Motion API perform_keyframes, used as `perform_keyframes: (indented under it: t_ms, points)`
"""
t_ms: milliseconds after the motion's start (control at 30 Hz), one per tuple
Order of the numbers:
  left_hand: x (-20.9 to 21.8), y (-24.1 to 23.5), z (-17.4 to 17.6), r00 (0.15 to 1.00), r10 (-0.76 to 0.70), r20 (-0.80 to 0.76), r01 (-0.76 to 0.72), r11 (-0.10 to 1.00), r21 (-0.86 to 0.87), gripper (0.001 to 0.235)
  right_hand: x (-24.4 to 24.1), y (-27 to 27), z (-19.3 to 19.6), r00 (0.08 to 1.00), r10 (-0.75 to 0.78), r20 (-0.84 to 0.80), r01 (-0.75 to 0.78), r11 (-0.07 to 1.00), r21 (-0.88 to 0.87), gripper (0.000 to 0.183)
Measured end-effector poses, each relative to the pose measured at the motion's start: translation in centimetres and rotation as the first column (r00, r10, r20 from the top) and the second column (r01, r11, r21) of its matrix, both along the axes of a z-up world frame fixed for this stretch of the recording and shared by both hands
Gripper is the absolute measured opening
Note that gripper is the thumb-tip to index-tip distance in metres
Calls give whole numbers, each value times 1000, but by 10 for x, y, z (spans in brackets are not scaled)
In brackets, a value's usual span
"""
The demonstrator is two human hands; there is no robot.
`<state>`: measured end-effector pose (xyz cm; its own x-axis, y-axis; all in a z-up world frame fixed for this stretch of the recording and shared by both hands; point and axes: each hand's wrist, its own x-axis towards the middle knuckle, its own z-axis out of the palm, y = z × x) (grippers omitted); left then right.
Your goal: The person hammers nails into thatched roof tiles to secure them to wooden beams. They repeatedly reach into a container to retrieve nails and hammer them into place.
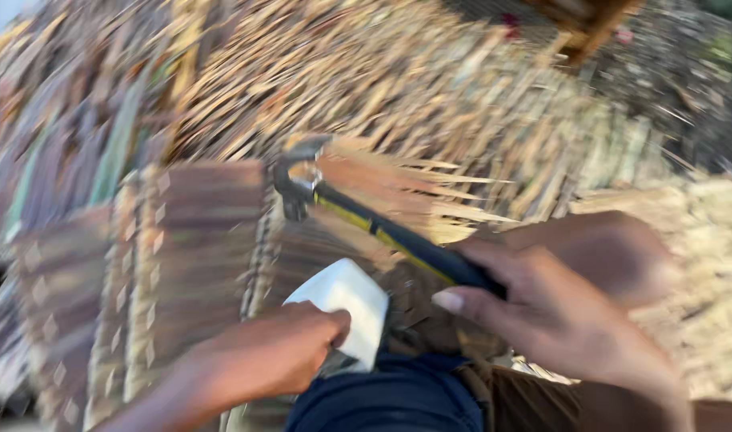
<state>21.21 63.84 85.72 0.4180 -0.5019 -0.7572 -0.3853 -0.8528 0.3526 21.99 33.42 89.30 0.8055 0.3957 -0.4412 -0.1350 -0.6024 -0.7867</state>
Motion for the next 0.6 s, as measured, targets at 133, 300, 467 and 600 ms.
perform_keyframes:
  t_ms: [133,300,467,600]
  points:
    - [106,-55,12,972,142,186,-57,914,-402,23,-11,-92,32,930,-283,233,350,876,-333,35]
    - [220,-203,-109,879,313,-360,-471,688,-552,26,-15,-203,46,792,-389,470,610,470,-638,44]
    - [228,-362,-294,876,22,-483,-373,666,-646,32,-19,-275,-40,597,-768,234,645,286,-708,47]
    - [185,-458,-425,935,-160,317,355,437,-826,16,-37,-303,-206,137,-987,-84,906,159,-391,46]
